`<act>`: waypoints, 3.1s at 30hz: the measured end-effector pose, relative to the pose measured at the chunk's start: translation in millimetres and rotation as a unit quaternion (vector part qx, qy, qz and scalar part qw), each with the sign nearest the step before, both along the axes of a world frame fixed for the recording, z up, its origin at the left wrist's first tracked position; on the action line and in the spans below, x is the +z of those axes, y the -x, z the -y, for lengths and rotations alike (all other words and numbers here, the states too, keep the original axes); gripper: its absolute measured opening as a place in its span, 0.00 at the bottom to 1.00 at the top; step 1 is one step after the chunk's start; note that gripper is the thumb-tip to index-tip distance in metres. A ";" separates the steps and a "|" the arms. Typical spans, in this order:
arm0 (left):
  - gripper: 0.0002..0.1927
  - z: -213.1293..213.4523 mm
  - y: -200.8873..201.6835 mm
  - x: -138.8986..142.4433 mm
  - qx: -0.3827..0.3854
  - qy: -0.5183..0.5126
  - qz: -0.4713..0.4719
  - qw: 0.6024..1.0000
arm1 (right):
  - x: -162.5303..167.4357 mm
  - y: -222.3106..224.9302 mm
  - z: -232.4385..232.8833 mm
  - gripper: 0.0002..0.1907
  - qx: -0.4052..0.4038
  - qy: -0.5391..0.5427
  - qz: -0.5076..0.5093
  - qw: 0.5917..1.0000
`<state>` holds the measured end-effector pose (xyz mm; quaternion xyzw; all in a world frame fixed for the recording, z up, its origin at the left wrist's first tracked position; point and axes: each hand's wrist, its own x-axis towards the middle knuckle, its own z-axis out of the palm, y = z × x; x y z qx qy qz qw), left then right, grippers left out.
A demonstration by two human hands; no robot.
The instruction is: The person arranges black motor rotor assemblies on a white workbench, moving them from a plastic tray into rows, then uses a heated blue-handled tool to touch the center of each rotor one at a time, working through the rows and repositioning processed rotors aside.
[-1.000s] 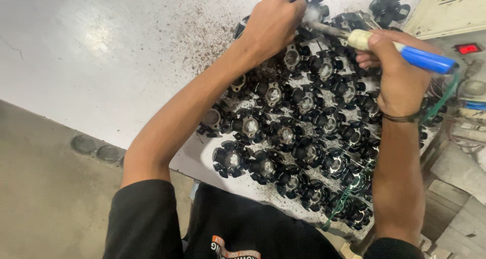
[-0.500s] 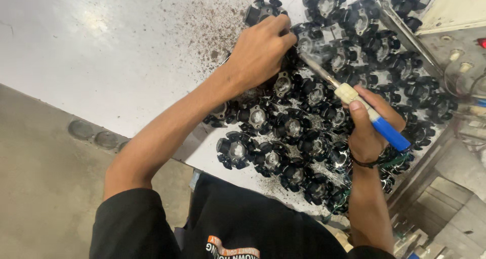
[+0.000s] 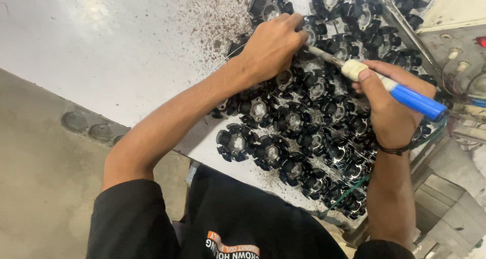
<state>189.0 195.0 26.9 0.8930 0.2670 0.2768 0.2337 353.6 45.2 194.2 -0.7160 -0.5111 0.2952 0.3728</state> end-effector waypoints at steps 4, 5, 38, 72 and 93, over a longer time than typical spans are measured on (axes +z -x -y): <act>0.14 0.5 9.2 10.6 0.004 -0.022 0.075 0.997 | -3.5 -14.7 0.5 0.11 -0.002 -0.025 -0.060 0.998; 0.12 1.4 16.2 13.8 0.017 -0.017 0.051 0.998 | -4.6 -18.5 5.0 0.11 -0.010 -0.035 -0.091 0.995; 0.10 64.3 88.9 32.2 0.006 -0.020 0.057 0.998 | -40.1 35.7 94.8 0.13 0.025 -0.109 0.080 0.990; 0.15 111.7 150.3 42.9 0.008 -0.012 0.039 0.999 | -70.2 64.9 152.4 0.18 -0.064 -0.137 -0.005 0.988; 0.12 122.6 148.0 38.8 -0.013 0.053 0.047 0.997 | 15.3 119.6 111.1 0.15 0.089 -0.003 0.143 0.986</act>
